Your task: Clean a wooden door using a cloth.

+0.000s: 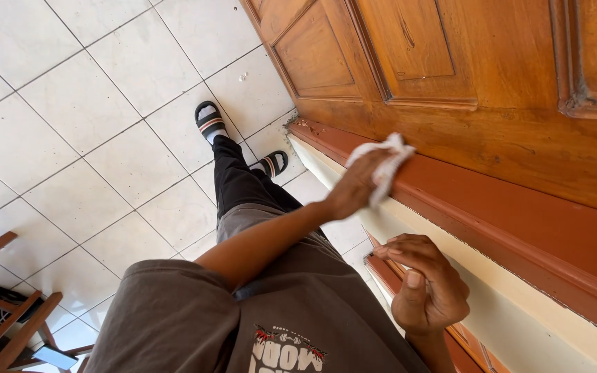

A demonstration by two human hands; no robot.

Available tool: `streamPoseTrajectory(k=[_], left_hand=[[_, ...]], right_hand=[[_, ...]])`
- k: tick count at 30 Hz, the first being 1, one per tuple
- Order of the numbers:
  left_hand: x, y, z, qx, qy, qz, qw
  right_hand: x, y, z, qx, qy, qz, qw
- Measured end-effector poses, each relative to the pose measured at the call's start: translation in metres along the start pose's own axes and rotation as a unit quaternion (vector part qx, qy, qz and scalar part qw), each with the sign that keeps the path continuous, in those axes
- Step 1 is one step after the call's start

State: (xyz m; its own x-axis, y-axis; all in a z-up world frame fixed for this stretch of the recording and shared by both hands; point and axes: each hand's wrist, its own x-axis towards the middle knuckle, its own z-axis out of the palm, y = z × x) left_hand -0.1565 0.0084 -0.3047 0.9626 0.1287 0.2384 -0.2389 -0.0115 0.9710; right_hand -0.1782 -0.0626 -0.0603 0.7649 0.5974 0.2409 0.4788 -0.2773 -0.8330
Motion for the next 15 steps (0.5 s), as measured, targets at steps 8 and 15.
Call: streamPoseTrajectory(k=[8, 15], left_hand=[[-0.001, -0.024, 0.037, -0.068, 0.184, -0.104, 0.975], [0.003, 0.013, 0.016, -0.036, 0.129, 0.015, 0.991]], right_hand=[[0.016, -0.01, 0.025, 0.005, -0.085, -0.056, 0.995], [0.029, 0.012, 0.018, -0.021, -0.094, -0.085, 0.992]])
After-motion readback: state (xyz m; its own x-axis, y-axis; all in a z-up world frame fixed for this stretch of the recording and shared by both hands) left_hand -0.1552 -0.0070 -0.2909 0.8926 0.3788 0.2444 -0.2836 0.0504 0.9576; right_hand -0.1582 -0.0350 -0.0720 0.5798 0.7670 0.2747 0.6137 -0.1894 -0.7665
